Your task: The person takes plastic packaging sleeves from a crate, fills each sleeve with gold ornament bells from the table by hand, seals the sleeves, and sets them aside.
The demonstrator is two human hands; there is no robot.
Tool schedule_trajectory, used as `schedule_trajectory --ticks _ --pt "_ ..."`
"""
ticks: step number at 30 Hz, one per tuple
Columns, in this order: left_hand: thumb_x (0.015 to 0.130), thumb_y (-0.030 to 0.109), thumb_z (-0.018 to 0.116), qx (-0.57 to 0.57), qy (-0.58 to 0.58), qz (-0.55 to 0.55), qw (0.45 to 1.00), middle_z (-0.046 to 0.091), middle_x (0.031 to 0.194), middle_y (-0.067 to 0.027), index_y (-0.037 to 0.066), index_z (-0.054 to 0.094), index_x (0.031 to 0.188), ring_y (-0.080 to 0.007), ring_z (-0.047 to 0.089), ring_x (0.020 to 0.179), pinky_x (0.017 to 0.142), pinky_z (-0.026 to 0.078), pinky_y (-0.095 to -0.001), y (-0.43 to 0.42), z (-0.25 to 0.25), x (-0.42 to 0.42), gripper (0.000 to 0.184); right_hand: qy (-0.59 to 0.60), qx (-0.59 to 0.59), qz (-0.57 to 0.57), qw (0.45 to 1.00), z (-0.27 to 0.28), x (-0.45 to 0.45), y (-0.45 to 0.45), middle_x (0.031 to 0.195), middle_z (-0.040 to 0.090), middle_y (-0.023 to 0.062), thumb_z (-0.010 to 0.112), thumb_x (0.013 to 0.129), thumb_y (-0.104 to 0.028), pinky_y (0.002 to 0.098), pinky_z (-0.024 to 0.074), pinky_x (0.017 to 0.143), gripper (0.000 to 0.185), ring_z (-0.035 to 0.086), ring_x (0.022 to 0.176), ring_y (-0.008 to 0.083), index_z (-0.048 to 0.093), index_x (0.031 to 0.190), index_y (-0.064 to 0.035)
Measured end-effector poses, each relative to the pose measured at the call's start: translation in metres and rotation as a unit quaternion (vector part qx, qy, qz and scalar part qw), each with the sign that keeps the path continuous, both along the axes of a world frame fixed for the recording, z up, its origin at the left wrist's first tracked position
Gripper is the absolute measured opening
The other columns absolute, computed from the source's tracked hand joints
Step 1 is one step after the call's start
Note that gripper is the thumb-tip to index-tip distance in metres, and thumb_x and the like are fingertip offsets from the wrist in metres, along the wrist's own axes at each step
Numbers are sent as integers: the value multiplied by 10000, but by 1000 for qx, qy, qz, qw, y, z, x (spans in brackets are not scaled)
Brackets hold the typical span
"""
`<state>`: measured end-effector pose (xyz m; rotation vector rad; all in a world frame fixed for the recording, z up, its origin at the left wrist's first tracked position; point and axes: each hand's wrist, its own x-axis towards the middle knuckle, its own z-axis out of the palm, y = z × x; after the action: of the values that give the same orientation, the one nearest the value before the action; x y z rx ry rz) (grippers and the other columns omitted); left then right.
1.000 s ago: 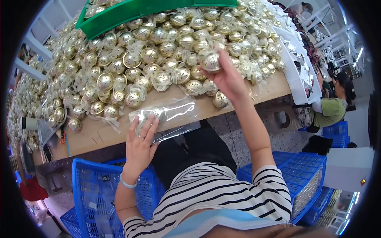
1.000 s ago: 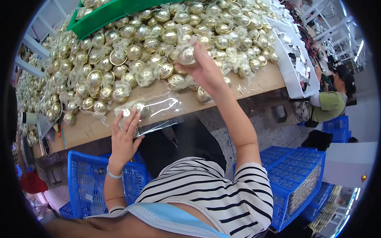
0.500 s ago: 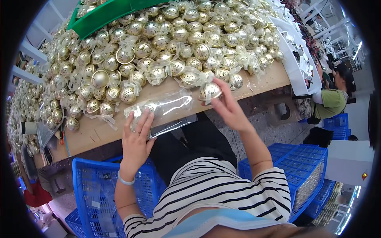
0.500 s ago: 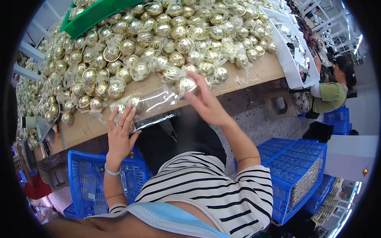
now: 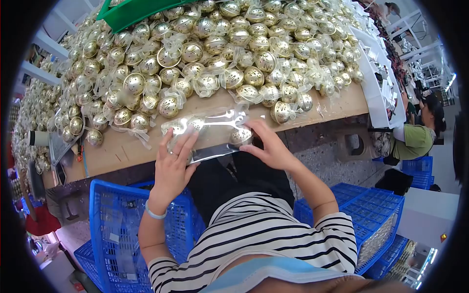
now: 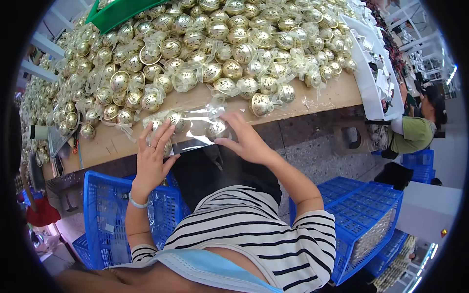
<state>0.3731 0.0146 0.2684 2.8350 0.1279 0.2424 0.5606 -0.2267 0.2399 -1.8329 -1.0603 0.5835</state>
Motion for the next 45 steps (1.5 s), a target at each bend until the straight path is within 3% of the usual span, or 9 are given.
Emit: schedule_trajectory --ticks 2,12,16,19,20,23,29,36,45 --pt "712 176 859 -9 -3 -3 1000 432 1590 7 194 466 1520 -396 349 1420 1169 368 -477 2 -1 1 899 329 95 74 937 -27 13 8 1533 440 83 750 920 -56 418 378 1185 701 369 1470 210 389 1521 -52" --pt "739 176 844 54 4 -20 998 395 1614 -25 305 555 1483 -404 342 1422 1169 351 -508 -4 3 8 808 299 11 137 944 -26 20 85 1213 706 171 902 746 -86 307 615 861 429 711 1067 180 713 1123 -7" --pt "742 159 841 86 9 -20 996 386 1615 -42 341 564 1471 -415 327 1412 1186 328 -506 -6 3 8 801 408 144 135 891 -24 13 60 1127 741 139 795 877 -52 304 619 812 269 744 970 185 687 1115 13" --pt "744 164 839 85 16 -26 996 388 1612 -48 346 560 1473 -418 325 1406 1182 334 -512 -4 5 8 801 285 21 -100 953 -1 8 -8 1112 726 138 715 968 -122 289 591 836 263 713 1013 176 638 1157 44" --pt "746 166 838 84 14 -25 996 386 1613 -48 345 558 1473 -417 325 1407 1179 337 -514 -5 5 9 800 73 11 -238 968 3 -3 -23 1024 689 126 787 916 -201 277 567 722 440 678 879 153 566 1197 56" --pt "752 151 834 74 13 -23 997 380 1614 -52 346 549 1480 -423 328 1408 1178 335 -524 -8 6 12 805 -125 9 -454 882 11 -15 -32 1005 584 142 881 800 -350 363 503 756 703 586 878 229 477 1204 60" --pt "761 138 829 80 6 -32 996 375 1616 -37 356 548 1476 -430 336 1404 1174 341 -525 -11 4 17 799 -328 -28 -468 820 -35 6 6 1105 512 233 879 775 -336 498 430 905 727 499 1023 425 458 1213 65" --pt "722 153 858 99 -6 -15 995 383 1598 -53 349 558 1464 -450 340 1411 1175 294 -620 -17 1 15 824 -323 -36 -203 924 -12 5 -50 1312 450 262 789 851 -128 497 416 1032 671 476 1162 444 449 1402 49" --pt "697 227 872 51 -38 -74 995 393 1489 -201 278 542 1452 -529 280 1471 1168 276 -697 -9 -12 29 826 -316 -34 -236 918 -21 17 -25 1305 438 231 851 804 -170 479 433 1015 758 471 1177 420 418 1391 35"
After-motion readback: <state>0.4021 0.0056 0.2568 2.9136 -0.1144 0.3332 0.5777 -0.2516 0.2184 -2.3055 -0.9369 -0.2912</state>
